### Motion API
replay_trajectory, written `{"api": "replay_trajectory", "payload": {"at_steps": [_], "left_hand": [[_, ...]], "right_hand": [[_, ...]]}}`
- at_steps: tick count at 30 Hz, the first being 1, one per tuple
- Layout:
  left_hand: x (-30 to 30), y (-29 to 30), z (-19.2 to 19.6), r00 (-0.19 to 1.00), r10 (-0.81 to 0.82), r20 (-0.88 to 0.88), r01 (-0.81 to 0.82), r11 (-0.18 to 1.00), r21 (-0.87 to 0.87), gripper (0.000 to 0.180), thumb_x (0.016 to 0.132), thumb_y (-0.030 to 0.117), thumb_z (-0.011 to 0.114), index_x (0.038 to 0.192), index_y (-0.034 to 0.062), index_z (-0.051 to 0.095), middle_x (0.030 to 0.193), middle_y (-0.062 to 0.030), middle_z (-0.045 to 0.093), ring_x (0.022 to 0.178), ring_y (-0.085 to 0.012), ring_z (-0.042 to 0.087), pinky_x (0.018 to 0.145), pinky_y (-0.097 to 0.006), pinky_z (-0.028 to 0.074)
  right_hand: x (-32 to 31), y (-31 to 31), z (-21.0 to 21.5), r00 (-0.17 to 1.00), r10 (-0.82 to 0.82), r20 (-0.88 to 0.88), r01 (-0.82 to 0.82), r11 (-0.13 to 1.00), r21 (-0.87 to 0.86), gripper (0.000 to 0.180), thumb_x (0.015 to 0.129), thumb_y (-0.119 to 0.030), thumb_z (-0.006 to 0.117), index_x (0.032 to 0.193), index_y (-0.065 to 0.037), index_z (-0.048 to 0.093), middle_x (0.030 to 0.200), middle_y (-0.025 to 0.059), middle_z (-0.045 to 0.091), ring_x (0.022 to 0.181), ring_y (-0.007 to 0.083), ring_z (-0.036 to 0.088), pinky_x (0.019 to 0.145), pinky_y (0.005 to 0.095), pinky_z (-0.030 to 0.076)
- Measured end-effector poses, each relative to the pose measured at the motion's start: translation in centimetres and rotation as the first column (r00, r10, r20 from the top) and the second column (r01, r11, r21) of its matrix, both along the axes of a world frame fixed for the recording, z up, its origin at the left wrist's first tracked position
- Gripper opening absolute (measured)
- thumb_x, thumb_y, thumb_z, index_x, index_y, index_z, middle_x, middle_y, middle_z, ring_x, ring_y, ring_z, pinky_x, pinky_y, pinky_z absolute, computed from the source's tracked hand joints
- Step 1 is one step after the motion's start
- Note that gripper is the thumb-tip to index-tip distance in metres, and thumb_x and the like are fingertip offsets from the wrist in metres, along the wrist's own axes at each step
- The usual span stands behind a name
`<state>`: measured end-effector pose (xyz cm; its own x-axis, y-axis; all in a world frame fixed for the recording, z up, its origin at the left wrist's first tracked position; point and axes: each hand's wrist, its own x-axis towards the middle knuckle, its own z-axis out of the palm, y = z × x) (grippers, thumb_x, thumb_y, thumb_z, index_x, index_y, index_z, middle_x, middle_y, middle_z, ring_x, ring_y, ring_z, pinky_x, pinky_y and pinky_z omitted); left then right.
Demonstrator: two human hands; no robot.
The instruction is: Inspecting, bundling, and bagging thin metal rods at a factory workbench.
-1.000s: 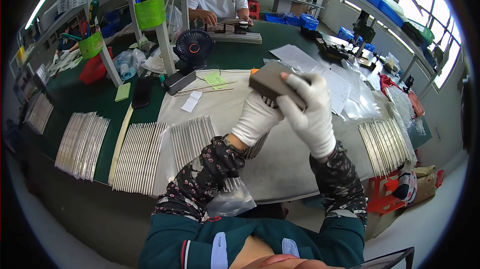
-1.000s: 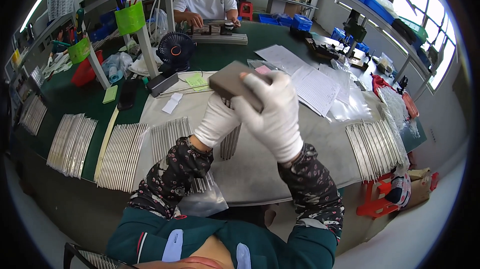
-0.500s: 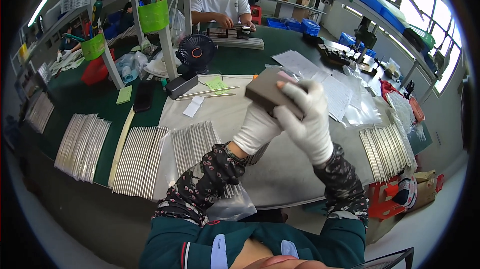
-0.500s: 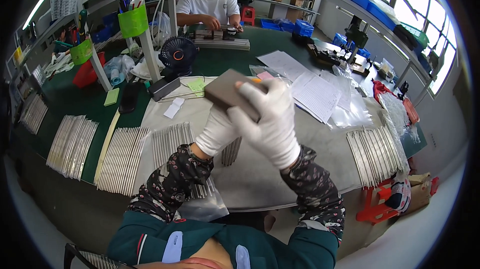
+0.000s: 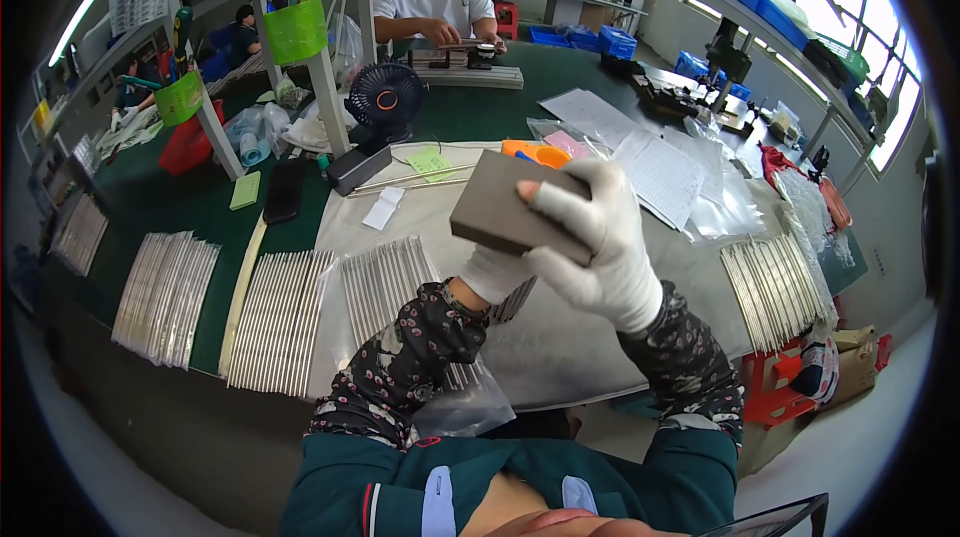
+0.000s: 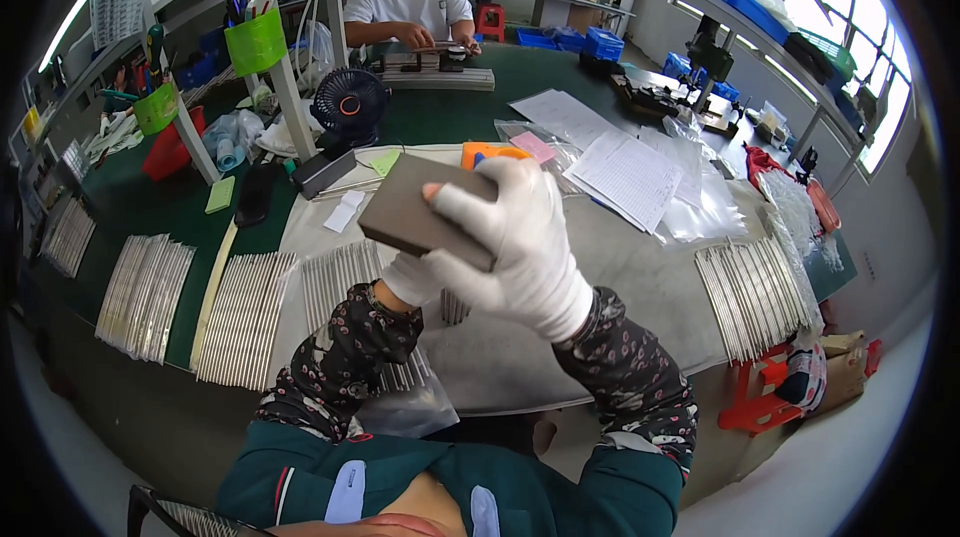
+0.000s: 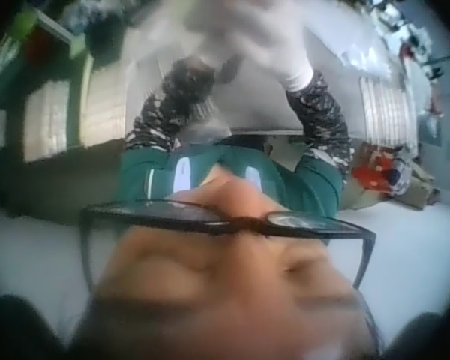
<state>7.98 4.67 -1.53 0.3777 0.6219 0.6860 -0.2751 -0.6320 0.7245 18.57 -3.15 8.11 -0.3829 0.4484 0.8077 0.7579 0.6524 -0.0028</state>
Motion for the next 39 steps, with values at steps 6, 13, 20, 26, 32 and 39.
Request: {"api": "replay_trajectory", "payload": {"at_steps": [6, 13, 20, 26, 32, 39], "left_hand": [[-0.9, -0.7, 1.2, 0.963, -0.231, 0.137, 0.253, 0.951, -0.18, 0.055, 0.07, 0.018, 0.072, 0.117, 0.0071, 0.047, 0.118, -0.0096, 0.053, 0.107, -0.0195, 0.053, 0.087, -0.035, 0.043], [0.1, -1.2, 3.0, 0.995, 0.097, -0.026, -0.09, 0.976, 0.2, 0.045, 0.083, 0.025, 0.061, 0.12, 0.0054, 0.044, 0.117, -0.0119, 0.051, 0.111, -0.0178, 0.05, 0.09, -0.032, 0.043], [1.1, 0.7, 0.3, 0.976, 0.209, -0.058, -0.189, 0.953, 0.238, 0.05, 0.075, 0.018, 0.069, 0.118, 0.0073, 0.046, 0.114, -0.0081, 0.053, 0.106, -0.022, 0.053, 0.089, -0.033, 0.043], [1.4, -0.2, 0.8, 0.921, 0.381, -0.078, -0.33, 0.87, 0.365, 0.053, 0.075, 0.017, 0.067, 0.121, 0.0084, 0.041, 0.121, -0.0086, 0.048, 0.11, -0.0234, 0.05, 0.092, -0.036, 0.04], [1.2, -0.4, 0.9, 0.996, 0.038, 0.075, -0.036, 0.999, -0.037, 0.041, 0.075, 0.009, 0.062, 0.114, 0.0047, 0.049, 0.106, -0.0095, 0.057, 0.108, -0.0243, 0.051, 0.095, -0.035, 0.037], [-0.4, -0.1, 3.8, 0.894, -0.041, -0.446, 0.035, 0.999, -0.022, 0.048, 0.078, 0.016, 0.063, 0.121, 0.0079, 0.043, 0.114, -0.0075, 0.054, 0.107, -0.0236, 0.053, 0.091, -0.034, 0.042]], "right_hand": [[-0.4, -0.6, 0.0, 0.999, 0.051, -0.011, -0.051, 0.999, -0.011, 0.04, 0.062, -0.024, 0.071, 0.097, -0.006, 0.064, 0.097, 0.0164, 0.051, 0.084, 0.0324, 0.051, 0.078, 0.0419, 0.041], [1.0, 0.0, 0.0, 0.986, 0.126, -0.106, -0.13, 0.991, -0.037, 0.038, 0.063, -0.02, 0.07, 0.098, -0.006, 0.065, 0.091, 0.0163, 0.052, 0.085, 0.0313, 0.052, 0.075, 0.0388, 0.043], [1.2, 1.3, -0.1, 0.989, 0.078, -0.124, -0.091, 0.991, -0.099, 0.042, 0.063, -0.02, 0.069, 0.102, -0.006, 0.063, 0.092, 0.0159, 0.051, 0.086, 0.0318, 0.051, 0.078, 0.039, 0.042], [0.8, 0.7, 0.1, 0.983, 0.093, -0.158, -0.117, 0.982, -0.148, 0.041, 0.063, -0.011, 0.066, 0.103, -0.004, 0.061, 0.096, 0.0152, 0.05, 0.087, 0.0292, 0.051, 0.079, 0.0374, 0.042], [1.0, 0.9, -0.1, 0.986, 0.115, -0.121, -0.131, 0.982, -0.135, 0.043, 0.062, -0.013, 0.067, 0.104, -0.004, 0.061, 0.096, 0.0166, 0.049, 0.088, 0.0297, 0.052, 0.078, 0.0365, 0.043], [2.7, 1.7, -0.3, 0.978, -0.013, -0.206, -0.025, 0.983, -0.184, 0.039, 0.064, -0.015, 0.069, 0.101, -0.005, 0.062, 0.096, 0.0168, 0.05, 0.087, 0.0315, 0.052, 0.078, 0.0379, 0.043]]}}
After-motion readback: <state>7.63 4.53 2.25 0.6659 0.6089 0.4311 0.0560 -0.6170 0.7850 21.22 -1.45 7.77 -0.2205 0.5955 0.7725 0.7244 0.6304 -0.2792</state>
